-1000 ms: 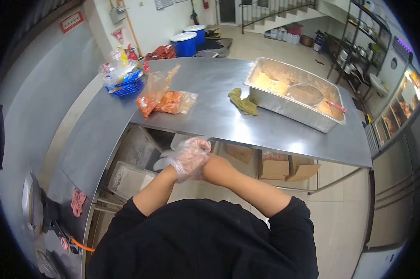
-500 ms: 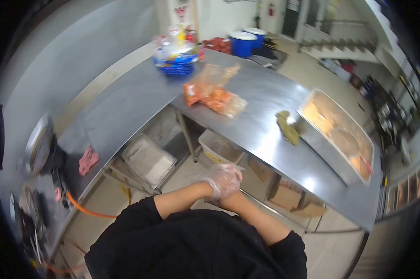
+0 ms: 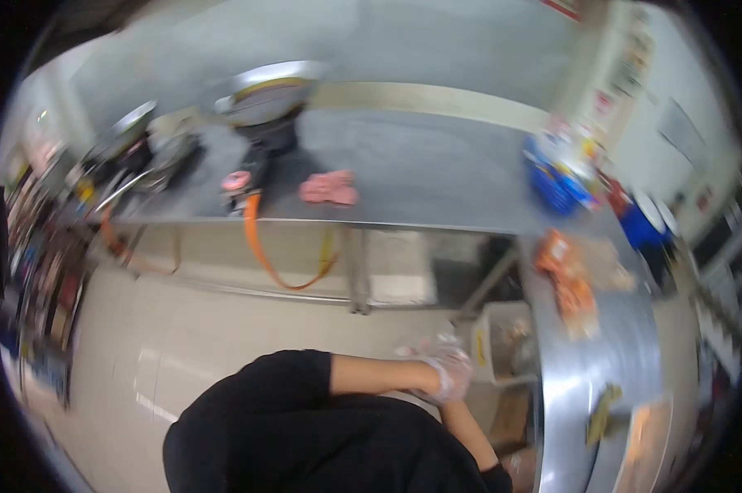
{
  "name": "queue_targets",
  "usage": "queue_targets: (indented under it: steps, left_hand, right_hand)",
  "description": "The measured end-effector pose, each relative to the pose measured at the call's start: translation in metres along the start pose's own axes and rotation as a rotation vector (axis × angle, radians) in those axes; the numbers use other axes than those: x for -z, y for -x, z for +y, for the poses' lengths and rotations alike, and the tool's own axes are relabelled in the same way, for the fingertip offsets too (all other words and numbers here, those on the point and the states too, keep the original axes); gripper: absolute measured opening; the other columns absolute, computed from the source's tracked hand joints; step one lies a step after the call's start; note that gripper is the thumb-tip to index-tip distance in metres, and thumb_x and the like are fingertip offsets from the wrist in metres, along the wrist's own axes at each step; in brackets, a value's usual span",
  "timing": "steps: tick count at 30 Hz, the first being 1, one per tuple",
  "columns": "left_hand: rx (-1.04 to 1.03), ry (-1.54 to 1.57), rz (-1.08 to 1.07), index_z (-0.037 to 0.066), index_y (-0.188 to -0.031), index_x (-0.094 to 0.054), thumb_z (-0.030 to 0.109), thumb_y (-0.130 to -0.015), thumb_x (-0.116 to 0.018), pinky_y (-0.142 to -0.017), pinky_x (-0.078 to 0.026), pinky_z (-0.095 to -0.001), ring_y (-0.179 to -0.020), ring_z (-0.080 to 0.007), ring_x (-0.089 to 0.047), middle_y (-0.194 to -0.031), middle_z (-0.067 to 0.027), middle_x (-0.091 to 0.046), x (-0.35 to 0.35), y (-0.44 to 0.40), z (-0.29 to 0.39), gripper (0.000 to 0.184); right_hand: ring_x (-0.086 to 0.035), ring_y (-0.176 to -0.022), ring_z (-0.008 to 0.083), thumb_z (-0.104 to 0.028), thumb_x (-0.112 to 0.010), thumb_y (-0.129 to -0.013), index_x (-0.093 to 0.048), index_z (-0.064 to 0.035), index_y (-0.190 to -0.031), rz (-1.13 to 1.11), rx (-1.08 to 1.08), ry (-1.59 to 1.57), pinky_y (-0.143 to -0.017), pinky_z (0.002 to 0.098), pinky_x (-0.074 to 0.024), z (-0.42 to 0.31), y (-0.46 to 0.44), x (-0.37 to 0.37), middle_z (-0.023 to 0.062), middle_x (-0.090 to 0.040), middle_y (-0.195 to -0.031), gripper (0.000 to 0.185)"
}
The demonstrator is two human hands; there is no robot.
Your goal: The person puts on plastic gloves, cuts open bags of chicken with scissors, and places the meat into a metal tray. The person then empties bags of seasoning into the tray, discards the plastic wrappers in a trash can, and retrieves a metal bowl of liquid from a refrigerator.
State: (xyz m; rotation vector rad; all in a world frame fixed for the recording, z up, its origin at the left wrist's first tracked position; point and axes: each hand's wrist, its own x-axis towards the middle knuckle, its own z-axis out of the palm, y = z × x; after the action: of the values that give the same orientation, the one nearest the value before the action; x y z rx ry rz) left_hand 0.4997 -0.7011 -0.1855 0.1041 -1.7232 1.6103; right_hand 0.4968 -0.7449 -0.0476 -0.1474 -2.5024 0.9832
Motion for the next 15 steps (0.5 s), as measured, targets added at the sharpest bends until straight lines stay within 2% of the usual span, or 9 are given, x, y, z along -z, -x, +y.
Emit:
queue_targets:
  steps: [4,7,10,12,14,15]
  left_hand:
    - [-0.080,0.402,-0.082,0.014,-0.095,-0.057,0.031,-0.078,-0.051,-0.078,-0.041,-0.0385,-0.089,-0.0195,-0.053,-0.092,-0.0052,-0.057,-0.003,-0.012,-0.001,0.025]
    - [-0.082,0.454,-0.168,0.012,-0.096,-0.057,0.029,-0.078,-0.051,-0.077,-0.042,-0.0364,-0.087,-0.0202,-0.054,-0.092,-0.0068,-0.057,-0.011,-0.017,0.001,0.026]
    - [-0.022,0.382,-0.231,0.010,-0.097,-0.056,0.028,-0.078,-0.051,-0.075,-0.043,-0.0351,-0.086,-0.0207,-0.054,-0.091,-0.0079,-0.057,-0.044,-0.028,0.018,0.026]
    - [0.154,0.192,-0.216,0.008,-0.098,-0.055,0.026,-0.078,-0.052,-0.074,-0.043,-0.0330,-0.084,-0.0213,-0.055,-0.091,-0.0095,-0.058,-0.075,-0.041,0.031,0.027]
    - [0.399,-0.134,0.113,0.011,-0.087,-0.059,0.032,-0.070,-0.057,-0.069,-0.043,-0.0357,-0.081,-0.0234,-0.054,-0.087,-0.0084,-0.057,-0.107,-0.057,0.046,0.028]
    - [0.385,-0.222,0.167,0.010,-0.091,-0.058,0.037,-0.069,-0.057,-0.073,-0.039,-0.0370,-0.085,-0.0251,-0.051,-0.092,-0.0091,-0.055,-0.127,-0.067,0.045,0.034]
  right_hand:
    - [-0.049,-0.093,0.0248,-0.040,-0.056,-0.073,-0.044,-0.0166,-0.109,-0.094,-0.123,-0.086,-0.078,0.0404,-0.0422,-0.004,-0.022,-0.031,0.0104,-0.049,-0.102,0.045]
    - [-0.048,-0.092,0.0248,-0.042,-0.055,-0.073,-0.042,-0.0175,-0.111,-0.130,-0.230,-0.176,-0.078,0.0409,-0.0421,-0.008,-0.039,-0.054,0.0100,-0.048,-0.103,0.047]
    - [-0.048,-0.092,0.0248,-0.043,-0.055,-0.073,-0.040,-0.0185,-0.113,-0.128,-0.359,-0.322,-0.078,0.0415,-0.0419,-0.012,-0.057,-0.074,0.0097,-0.047,-0.103,0.049]
    - [-0.048,-0.091,0.0248,-0.044,-0.054,-0.073,-0.039,-0.0191,-0.114,-0.089,-0.502,-0.457,-0.078,0.0419,-0.0418,-0.008,-0.067,-0.085,0.0094,-0.046,-0.103,0.050]
    - [-0.047,-0.091,0.0247,-0.045,-0.054,-0.074,-0.038,-0.0198,-0.115,-0.035,-0.621,-0.643,-0.078,0.0422,-0.0417,-0.005,-0.082,-0.095,0.0092,-0.046,-0.104,0.052]
    - [-0.047,-0.091,0.0247,-0.046,-0.054,-0.074,-0.037,-0.0201,-0.116,-0.009,-0.678,-0.736,-0.078,0.0424,-0.0416,-0.004,-0.090,-0.101,0.0091,-0.045,-0.104,0.052]
